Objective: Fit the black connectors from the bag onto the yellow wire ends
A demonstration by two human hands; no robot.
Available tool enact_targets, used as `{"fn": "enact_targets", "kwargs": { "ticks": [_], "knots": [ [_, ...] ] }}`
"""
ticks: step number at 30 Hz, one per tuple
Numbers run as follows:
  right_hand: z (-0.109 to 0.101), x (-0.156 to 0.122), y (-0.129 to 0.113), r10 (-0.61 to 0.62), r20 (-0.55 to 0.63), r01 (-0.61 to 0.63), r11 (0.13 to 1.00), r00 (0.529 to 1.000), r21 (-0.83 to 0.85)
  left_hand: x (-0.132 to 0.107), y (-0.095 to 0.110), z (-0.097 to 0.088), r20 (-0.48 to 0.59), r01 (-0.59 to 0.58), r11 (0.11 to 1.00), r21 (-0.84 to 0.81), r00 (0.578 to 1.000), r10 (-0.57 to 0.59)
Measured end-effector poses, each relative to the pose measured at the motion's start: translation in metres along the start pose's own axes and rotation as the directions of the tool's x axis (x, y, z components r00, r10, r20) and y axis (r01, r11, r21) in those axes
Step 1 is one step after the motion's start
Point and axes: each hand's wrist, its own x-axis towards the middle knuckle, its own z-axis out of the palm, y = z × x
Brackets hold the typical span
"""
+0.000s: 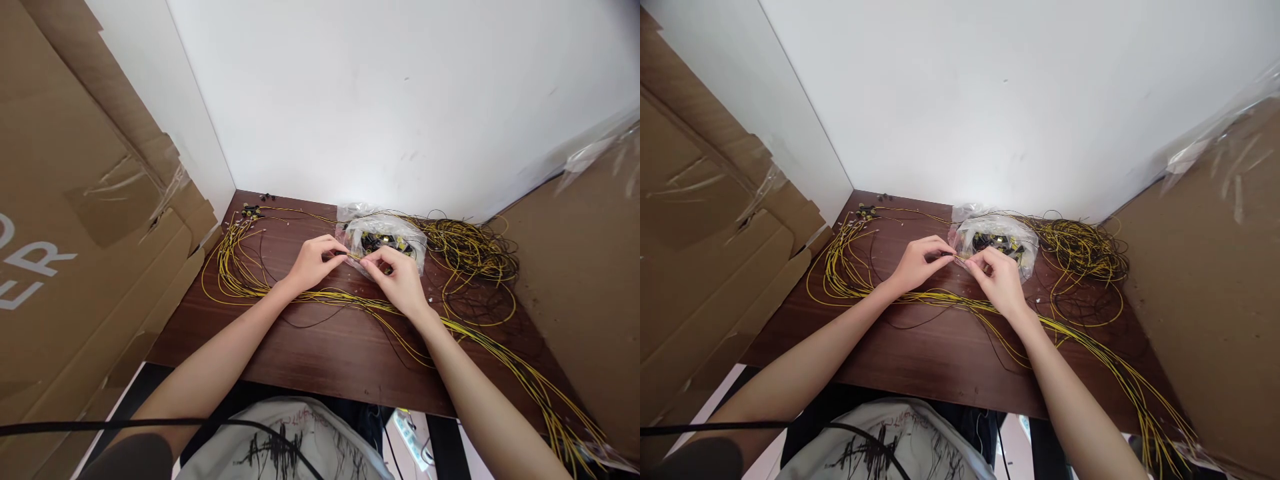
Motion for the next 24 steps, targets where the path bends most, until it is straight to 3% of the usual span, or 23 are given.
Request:
{"fn": "enact_targets", "kwargs": {
  "ticks": [10, 17, 24],
  "knots": [
    [-0.013, 0.002, 0.004, -0.051, 0.017, 0.053, 0.992, 0.999, -0.117, 0.0, -0.003, -0.001, -0.045, 0.073, 0.997, 0.023, 0.996, -0.072],
    [-0.023, 0.004, 0.006, -0.018, -0.025, 0.014, 0.99, 1.0, -0.139, 0.002, -0.003, -0.004, -0.106, 0.14, 0.99, 0.029, 0.985, -0.136],
    [-0.02, 0.004, 0.003, -0.031, -0.023, 0.029, 0.997, 0.999, -0.072, 0.0, -0.002, -0.004, -0.044, 0.048, 0.995, 0.082, 0.998, -0.045]
  ]
}}
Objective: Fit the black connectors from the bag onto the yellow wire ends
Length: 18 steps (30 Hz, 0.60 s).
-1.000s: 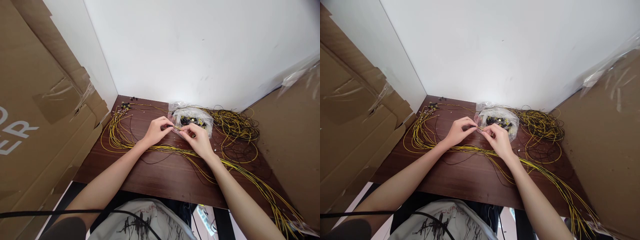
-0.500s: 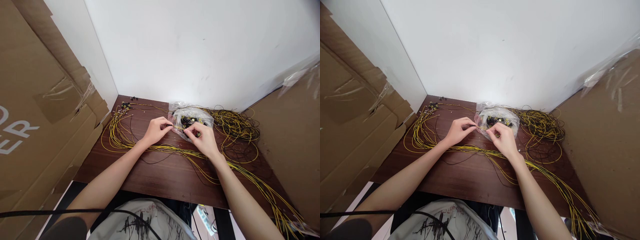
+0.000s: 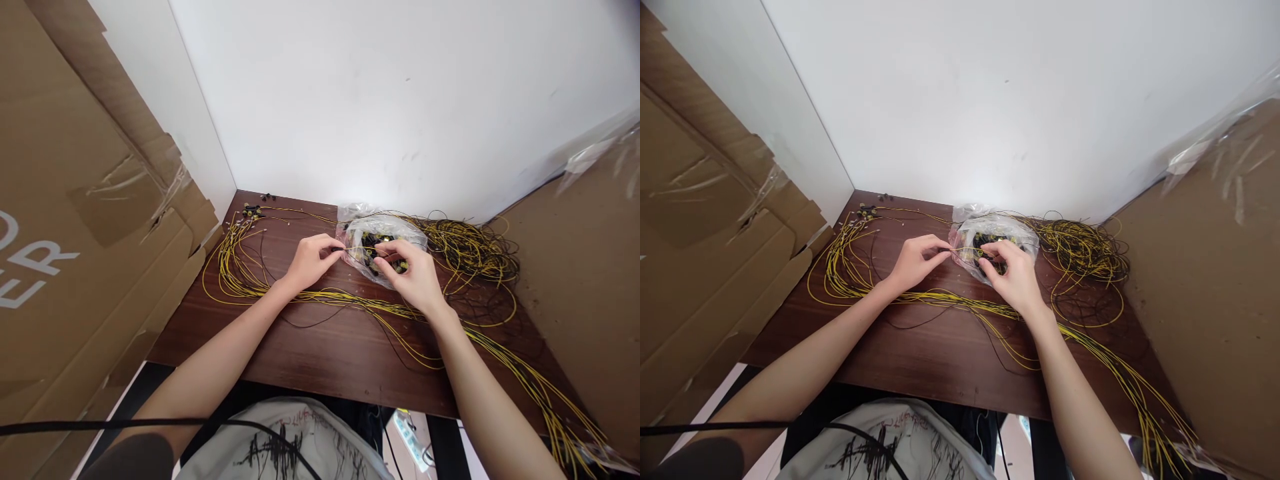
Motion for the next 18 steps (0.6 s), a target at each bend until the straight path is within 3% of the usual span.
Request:
{"fn": "enact_targets", "kwargs": {
  "ticks": [4, 7, 10, 14, 18],
  "knots": [
    [0.009, -0.001, -0.006, -0.065, -0.035, 0.067, 0.997, 0.997, 0.047, -0.004, 0.0, 0.004, 0.076, -0.14, 0.986, 0.09, 0.988, 0.134],
    [0.019, -0.004, -0.009, -0.086, 0.009, 0.085, 0.993, 0.996, 0.086, -0.006, 0.0, 0.006, 0.138, -0.246, 0.962, 0.12, 0.964, 0.229],
    [0.03, -0.007, -0.008, 0.025, 0.069, -0.038, 0.979, 0.997, 0.202, -0.007, 0.002, 0.007, 0.157, -0.294, 0.946, 0.133, 0.949, 0.273],
    [0.038, -0.009, -0.005, 0.227, 0.185, -0.284, 0.872, 0.956, 0.398, -0.007, 0.007, 0.008, 0.119, -0.279, 0.949, 0.147, 0.957, 0.263],
    [0.04, -0.007, -0.004, 0.292, 0.181, -0.343, 0.819, 0.939, 0.46, -0.007, 0.013, 0.007, 0.104, -0.23, 0.967, 0.105, 0.97, 0.219]
  ]
}}
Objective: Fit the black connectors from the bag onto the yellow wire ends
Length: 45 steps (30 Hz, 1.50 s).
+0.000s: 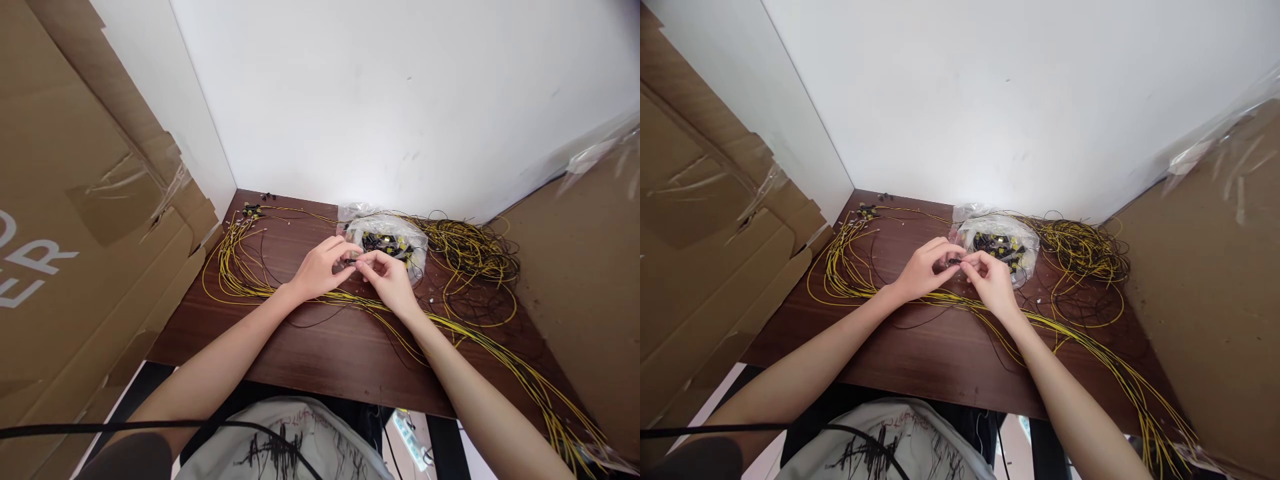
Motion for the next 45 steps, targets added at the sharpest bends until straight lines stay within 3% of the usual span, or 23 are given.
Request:
{"fn": "enact_targets", "kwargs": {
  "ticks": [6, 12, 16, 22, 26, 45],
  "knots": [
    [-0.001, 0.002, 0.0, 0.055, -0.029, -0.053, 0.997, 0.998, 0.065, 0.0, 0.002, -0.001, 0.085, 0.015, 0.993, -0.116, 0.996, -0.005],
    [-0.002, 0.002, 0.001, 0.088, 0.037, -0.091, 0.992, 0.995, 0.083, 0.001, -0.003, 0.001, 0.016, 0.036, 0.98, -0.197, 0.999, -0.034],
    [-0.003, 0.002, 0.0, 0.039, 0.028, -0.039, 0.999, 0.999, -0.01, 0.003, -0.003, 0.003, -0.016, 0.12, 0.953, -0.279, 0.991, -0.13],
    [-0.005, 0.0, -0.003, -0.087, -0.021, 0.08, 0.966, 0.996, -0.246, 0.002, -0.005, 0.009, 0.045, 0.295, 0.815, -0.498, 0.948, -0.316],
    [-0.006, 0.0, -0.005, -0.093, -0.014, 0.086, 0.958, 0.996, -0.275, 0.002, -0.004, 0.01, 0.052, 0.335, 0.765, -0.55, 0.928, -0.369],
    [-0.009, 0.0, -0.009, -0.065, 0.019, 0.067, 0.958, 0.998, -0.279, 0.005, -0.002, 0.013, 0.072, 0.352, 0.503, -0.789, 0.866, -0.494]
  ]
}}
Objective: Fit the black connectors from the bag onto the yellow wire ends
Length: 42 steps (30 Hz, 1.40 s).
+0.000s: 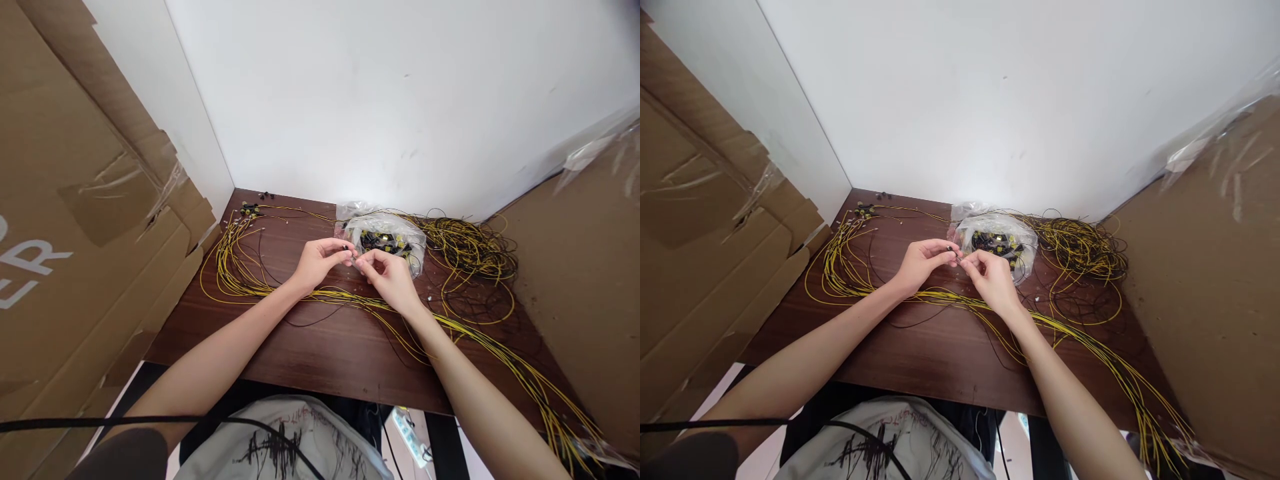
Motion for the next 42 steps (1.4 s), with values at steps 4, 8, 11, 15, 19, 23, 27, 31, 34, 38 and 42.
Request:
{"fn": "enact_targets", "kwargs": {
  "ticks": [4, 8, 11, 15, 19, 23, 27, 31, 34, 38, 42],
  "knots": [
    [-0.0003, -0.0005, -0.001, -0.005, 0.017, 0.005, 1.0, 1.0, 0.007, -0.0004, 0.0007, 0.0012, -0.024, 0.029, 0.998, -0.05, 0.999, -0.031],
    [-0.001, -0.0005, -0.0023, -0.011, 0.027, 0.011, 1.0, 1.0, -0.005, -0.0004, 0.0009, 0.0005, -0.022, 0.036, 0.999, -0.028, 0.999, -0.036],
    [-0.0024, -0.0003, -0.0043, -0.034, 0.0, 0.034, 0.999, 0.999, -0.014, 0.0006, 0.0015, -0.0009, 0.014, 0.03, 0.999, -0.014, 0.999, -0.03],
    [-0.0053, 0.0012, -0.005, -0.03, -0.102, 0.04, 0.994, 0.994, 0.105, 0.0016, 0.0037, -0.0024, 0.046, 0.049, 0.997, -0.059, 0.998, -0.046],
    [-0.007, 0.002, -0.0025, 0.051, -0.105, -0.021, 0.963, 0.993, 0.269, 0.0, 0.0065, -0.0024, 0.119, 0.085, 0.996, -0.041, 0.99, -0.079],
    [-0.0065, 0.0018, -0.0014, 0.081, -0.059, -0.054, 0.927, 0.995, 0.371, -0.0017, 0.0065, -0.0022, 0.18, 0.128, 0.991, -0.023, 0.976, -0.122],
    [-0.0058, 0.0018, -0.0024, 0.075, -0.041, -0.053, 0.922, 0.996, 0.384, -0.0022, 0.0055, -0.0022, 0.21, 0.155, 0.988, -0.021, 0.967, -0.147],
    [-0.0071, 0.0009, -0.0031, 0.07, -0.037, -0.051, 0.923, 0.997, 0.381, -0.0027, 0.006, -0.0014, 0.22, 0.183, 0.982, -0.037, 0.96, -0.171],
    [-0.0082, 0.0004, -0.0028, 0.074, -0.024, -0.06, 0.93, 0.997, 0.362, -0.0028, 0.0057, -0.0012, 0.222, 0.187, 0.981, -0.044, 0.96, -0.173],
    [-0.0083, 0.0004, -0.0025, 0.081, -0.003, -0.076, 0.942, 0.997, 0.328, -0.0024, 0.0043, -0.0017, 0.225, 0.187, 0.981, -0.045, 0.959, -0.172],
    [-0.0087, 0.0003, -0.0035, 0.073, -0.001, -0.069, 0.94, 0.997, 0.333, -0.0023, 0.004, -0.0021, 0.228, 0.193, 0.98, -0.043, 0.957, -0.178]
  ]
}}
